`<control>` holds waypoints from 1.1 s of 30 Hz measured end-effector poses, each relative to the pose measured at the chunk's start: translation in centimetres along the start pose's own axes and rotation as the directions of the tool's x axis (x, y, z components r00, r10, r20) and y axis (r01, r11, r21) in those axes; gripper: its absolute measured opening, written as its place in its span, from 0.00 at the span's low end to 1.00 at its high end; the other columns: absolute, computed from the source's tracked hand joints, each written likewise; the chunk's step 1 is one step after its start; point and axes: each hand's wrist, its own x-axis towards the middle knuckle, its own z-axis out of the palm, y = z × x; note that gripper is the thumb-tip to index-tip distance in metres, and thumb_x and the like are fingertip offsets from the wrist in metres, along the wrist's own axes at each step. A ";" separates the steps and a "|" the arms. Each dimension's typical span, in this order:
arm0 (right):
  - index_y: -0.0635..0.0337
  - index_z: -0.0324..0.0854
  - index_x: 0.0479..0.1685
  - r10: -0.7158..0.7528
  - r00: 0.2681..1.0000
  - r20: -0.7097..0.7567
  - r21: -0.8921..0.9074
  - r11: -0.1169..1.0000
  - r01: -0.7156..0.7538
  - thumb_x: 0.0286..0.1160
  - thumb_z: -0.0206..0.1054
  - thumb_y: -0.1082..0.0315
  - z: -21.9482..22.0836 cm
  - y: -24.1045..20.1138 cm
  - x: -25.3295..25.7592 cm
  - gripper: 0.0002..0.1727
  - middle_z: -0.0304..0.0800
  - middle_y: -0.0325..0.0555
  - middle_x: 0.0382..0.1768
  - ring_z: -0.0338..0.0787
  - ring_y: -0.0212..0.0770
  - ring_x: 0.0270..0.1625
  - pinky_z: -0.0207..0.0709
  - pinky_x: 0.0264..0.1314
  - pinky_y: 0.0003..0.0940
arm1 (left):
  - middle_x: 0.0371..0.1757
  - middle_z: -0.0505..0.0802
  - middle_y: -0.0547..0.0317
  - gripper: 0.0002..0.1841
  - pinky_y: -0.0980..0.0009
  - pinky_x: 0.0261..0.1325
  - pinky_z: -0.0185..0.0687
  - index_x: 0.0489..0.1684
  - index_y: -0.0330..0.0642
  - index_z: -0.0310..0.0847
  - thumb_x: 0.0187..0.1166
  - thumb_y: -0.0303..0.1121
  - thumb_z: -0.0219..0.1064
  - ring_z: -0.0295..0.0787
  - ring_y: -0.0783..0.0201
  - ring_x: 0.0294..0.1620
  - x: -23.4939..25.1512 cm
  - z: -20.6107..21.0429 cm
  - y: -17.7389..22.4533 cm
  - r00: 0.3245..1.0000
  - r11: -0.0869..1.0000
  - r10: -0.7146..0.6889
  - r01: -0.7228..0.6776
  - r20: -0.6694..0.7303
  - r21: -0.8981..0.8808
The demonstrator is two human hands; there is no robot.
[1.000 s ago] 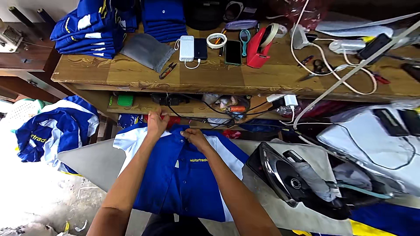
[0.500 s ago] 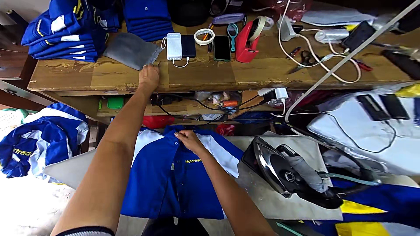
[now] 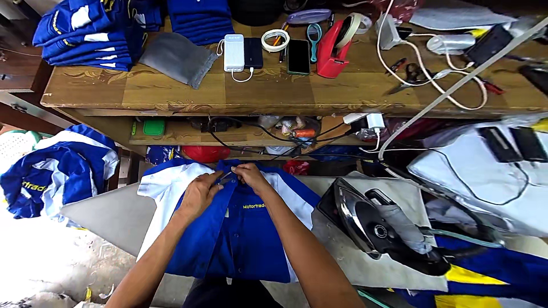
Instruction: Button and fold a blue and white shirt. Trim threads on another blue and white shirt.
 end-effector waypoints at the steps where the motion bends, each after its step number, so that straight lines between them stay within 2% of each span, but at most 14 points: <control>1: 0.61 0.84 0.29 0.002 1.000 -0.002 0.013 1.000 -0.002 0.86 0.63 0.63 0.0 0.0 0.0 0.16 0.76 0.33 0.20 0.73 0.25 0.22 0.70 0.30 0.23 | 0.52 0.95 0.43 0.23 0.47 0.62 0.86 0.78 0.46 0.81 0.87 0.43 0.62 0.93 0.46 0.53 -0.4 0.6 -0.2 0.999 0.997 0.032 -0.029 -0.036 0.075; 4: 0.59 0.82 0.25 -0.002 1.000 -0.007 0.027 1.000 0.002 0.85 0.64 0.64 0.1 0.0 0.0 0.16 0.75 0.32 0.19 0.73 0.25 0.22 0.69 0.29 0.23 | 0.51 0.95 0.43 0.20 0.47 0.60 0.87 0.74 0.47 0.84 0.86 0.40 0.63 0.94 0.44 0.52 -0.4 1.6 -0.6 0.987 0.977 0.128 -0.107 -0.102 0.183; 9: 0.58 0.82 0.24 0.002 1.000 -0.003 0.040 0.999 -0.002 0.85 0.64 0.65 0.1 0.0 0.0 0.17 0.74 0.31 0.18 0.73 0.25 0.21 0.68 0.28 0.22 | 0.48 0.96 0.46 0.18 0.51 0.57 0.89 0.69 0.50 0.88 0.86 0.39 0.62 0.95 0.46 0.50 0.7 2.4 -1.3 0.964 0.961 0.218 -0.185 -0.151 0.206; 21: 0.59 0.83 0.25 -0.012 1.000 -0.001 0.002 1.000 0.012 0.84 0.64 0.64 0.2 0.0 -0.2 0.16 0.75 0.31 0.18 0.73 0.25 0.21 0.69 0.30 0.22 | 0.46 0.96 0.46 0.16 0.53 0.57 0.89 0.66 0.51 0.91 0.88 0.38 0.60 0.95 0.47 0.49 1.6 2.4 -1.9 0.938 0.923 0.320 -0.278 -0.131 0.268; 25: 0.59 0.83 0.23 -0.020 1.000 -0.010 -0.003 1.000 0.020 0.84 0.65 0.64 0.3 0.3 -0.1 0.17 0.75 0.31 0.18 0.73 0.24 0.21 0.69 0.30 0.22 | 0.48 0.97 0.47 0.16 0.51 0.58 0.88 0.64 0.51 0.92 0.88 0.38 0.60 0.95 0.48 0.50 1.6 2.1 -1.8 0.956 0.954 0.259 -0.232 -0.135 0.188; 28: 0.58 0.83 0.22 -0.044 0.999 -0.011 -0.002 0.999 0.044 0.85 0.64 0.62 0.2 0.5 -0.1 0.19 0.77 0.30 0.18 0.73 0.24 0.21 0.69 0.29 0.22 | 0.50 0.96 0.47 0.18 0.53 0.60 0.87 0.70 0.45 0.87 0.86 0.38 0.62 0.94 0.52 0.50 1.3 2.0 -2.0 0.971 0.987 0.163 -0.158 -0.177 0.043; 30: 0.59 0.88 0.30 -0.059 0.998 0.016 -0.010 0.998 0.059 0.89 0.59 0.62 -0.1 0.3 -0.3 0.18 0.82 0.32 0.23 0.74 0.24 0.23 0.70 0.30 0.23 | 0.47 0.95 0.50 0.21 0.62 0.56 0.87 0.72 0.40 0.83 0.86 0.39 0.63 0.91 0.61 0.43 1.0 1.9 -2.3 0.974 0.989 0.058 -0.086 -0.220 -0.117; 31: 0.59 0.90 0.36 -0.086 0.996 0.033 -0.036 0.996 0.087 0.89 0.57 0.64 -0.3 0.3 -0.4 0.17 0.85 0.34 0.27 0.76 0.25 0.25 0.71 0.31 0.23 | 0.43 0.93 0.53 0.22 0.66 0.50 0.86 0.73 0.38 0.81 0.86 0.39 0.63 0.88 0.65 0.38 0.9 1.7 -2.5 0.971 0.977 0.001 -0.052 -0.239 -0.207; 32: 0.58 0.92 0.43 -0.128 0.990 0.058 -0.102 0.986 0.134 0.88 0.55 0.66 -0.7 0.3 -0.4 0.16 0.87 0.36 0.32 0.78 0.27 0.29 0.73 0.35 0.25 | 0.39 0.91 0.55 0.23 0.69 0.44 0.84 0.73 0.36 0.80 0.85 0.40 0.64 0.85 0.68 0.34 0.9 1.5 -2.6 0.966 0.960 -0.055 -0.018 -0.253 -0.278; 33: 0.56 0.91 0.53 -0.170 0.980 0.103 -0.206 0.960 0.188 0.86 0.54 0.68 -1.2 0.2 -0.3 0.17 0.90 0.41 0.41 0.83 0.31 0.38 0.77 0.44 0.31 | 0.37 0.90 0.57 0.24 0.71 0.41 0.82 0.73 0.36 0.78 0.83 0.41 0.65 0.82 0.70 0.31 0.9 1.2 -2.5 0.962 0.947 -0.106 0.020 -0.253 -0.321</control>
